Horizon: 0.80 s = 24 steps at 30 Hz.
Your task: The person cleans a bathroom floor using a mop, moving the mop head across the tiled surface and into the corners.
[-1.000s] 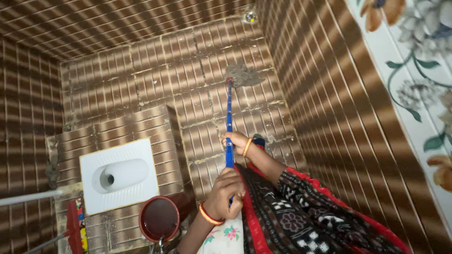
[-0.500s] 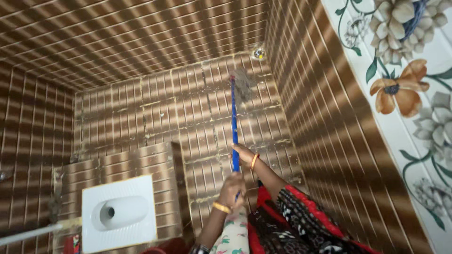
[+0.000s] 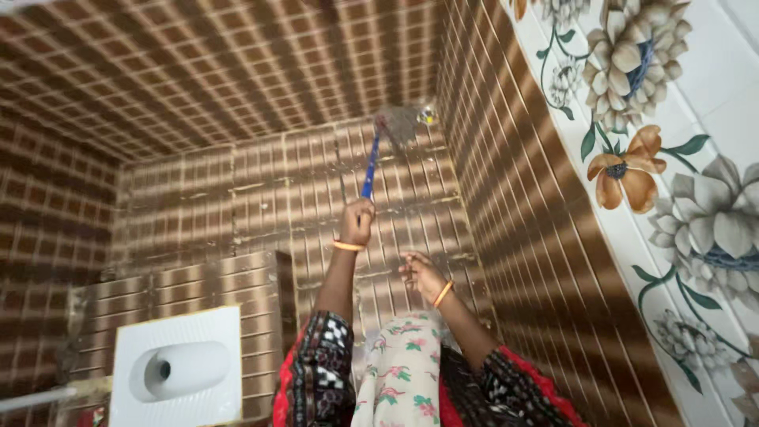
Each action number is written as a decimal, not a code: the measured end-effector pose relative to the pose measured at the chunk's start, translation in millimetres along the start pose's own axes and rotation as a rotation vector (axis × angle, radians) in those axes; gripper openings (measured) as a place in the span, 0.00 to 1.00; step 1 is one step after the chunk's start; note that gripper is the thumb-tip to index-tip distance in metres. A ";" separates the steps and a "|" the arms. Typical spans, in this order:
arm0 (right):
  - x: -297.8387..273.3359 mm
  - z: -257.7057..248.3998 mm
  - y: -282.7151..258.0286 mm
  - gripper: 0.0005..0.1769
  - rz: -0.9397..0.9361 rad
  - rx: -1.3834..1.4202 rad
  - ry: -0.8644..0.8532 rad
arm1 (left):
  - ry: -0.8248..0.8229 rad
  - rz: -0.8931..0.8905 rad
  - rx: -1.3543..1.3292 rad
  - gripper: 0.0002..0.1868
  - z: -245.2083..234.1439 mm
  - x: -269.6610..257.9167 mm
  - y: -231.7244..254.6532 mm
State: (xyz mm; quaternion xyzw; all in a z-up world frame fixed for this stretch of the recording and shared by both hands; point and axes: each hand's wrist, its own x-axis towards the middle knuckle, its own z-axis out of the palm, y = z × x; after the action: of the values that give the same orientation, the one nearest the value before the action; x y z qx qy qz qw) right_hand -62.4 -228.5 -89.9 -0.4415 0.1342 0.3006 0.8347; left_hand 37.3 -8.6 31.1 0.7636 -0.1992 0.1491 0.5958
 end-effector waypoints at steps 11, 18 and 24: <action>-47.9 83.2 91.7 0.24 0.081 0.078 -0.066 | 0.438 -0.065 -0.244 0.11 -109.8 -178.3 97.6; -115.1 199.6 117.1 0.31 0.353 0.173 -0.197 | 0.535 -0.053 -0.478 0.12 -127.9 -280.4 261.6; -78.1 229.9 166.2 0.08 0.413 0.554 -0.054 | 0.427 0.069 -0.186 0.18 -107.9 -308.3 380.4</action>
State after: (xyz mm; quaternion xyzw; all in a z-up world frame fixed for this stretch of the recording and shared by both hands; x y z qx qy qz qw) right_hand -236.2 0.9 -28.7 -0.1534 0.2750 0.4269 0.8477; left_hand -415.1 54.9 237.8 0.6493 -0.1074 0.3087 0.6867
